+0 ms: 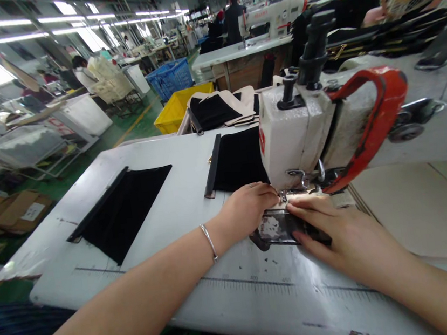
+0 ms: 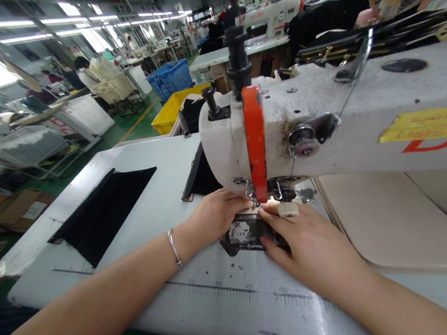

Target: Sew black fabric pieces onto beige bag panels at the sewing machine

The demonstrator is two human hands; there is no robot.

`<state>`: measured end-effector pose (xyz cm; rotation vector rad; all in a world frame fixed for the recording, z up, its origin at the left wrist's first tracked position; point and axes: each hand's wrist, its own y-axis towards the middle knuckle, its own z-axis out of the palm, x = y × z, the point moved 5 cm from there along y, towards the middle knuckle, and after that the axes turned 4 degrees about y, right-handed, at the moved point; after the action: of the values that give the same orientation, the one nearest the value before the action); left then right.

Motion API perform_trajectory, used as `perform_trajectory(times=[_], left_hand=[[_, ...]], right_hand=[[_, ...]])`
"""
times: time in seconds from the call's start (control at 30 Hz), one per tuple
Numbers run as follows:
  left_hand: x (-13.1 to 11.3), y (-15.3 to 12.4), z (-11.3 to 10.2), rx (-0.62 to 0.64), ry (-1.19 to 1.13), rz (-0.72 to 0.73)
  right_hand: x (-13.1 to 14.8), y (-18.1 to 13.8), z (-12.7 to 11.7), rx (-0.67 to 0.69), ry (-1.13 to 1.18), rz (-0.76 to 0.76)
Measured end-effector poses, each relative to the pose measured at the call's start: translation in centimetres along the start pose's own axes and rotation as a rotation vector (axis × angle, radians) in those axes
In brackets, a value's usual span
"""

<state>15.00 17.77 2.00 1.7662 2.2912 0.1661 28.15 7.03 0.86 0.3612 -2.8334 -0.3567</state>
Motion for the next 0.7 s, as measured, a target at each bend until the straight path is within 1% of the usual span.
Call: perform_trajectory(times=[0.2,0.43,0.7], left_hand=[[0.02,0.11,-0.14,-0.025,-0.005,-0.056],[0.20,0.15,-0.09,-0.061,-0.015,-0.052],[0.97,0.12,0.38,-0.049,-0.057,-0.116]], right_hand=[[-0.30,-0.11,0.53,0.036,0.002,0.036],[-0.36,-0.11,0.77,0.031,0.016,0.034],[-0.28,0.16,0.75,0.034,0.027,0.039]])
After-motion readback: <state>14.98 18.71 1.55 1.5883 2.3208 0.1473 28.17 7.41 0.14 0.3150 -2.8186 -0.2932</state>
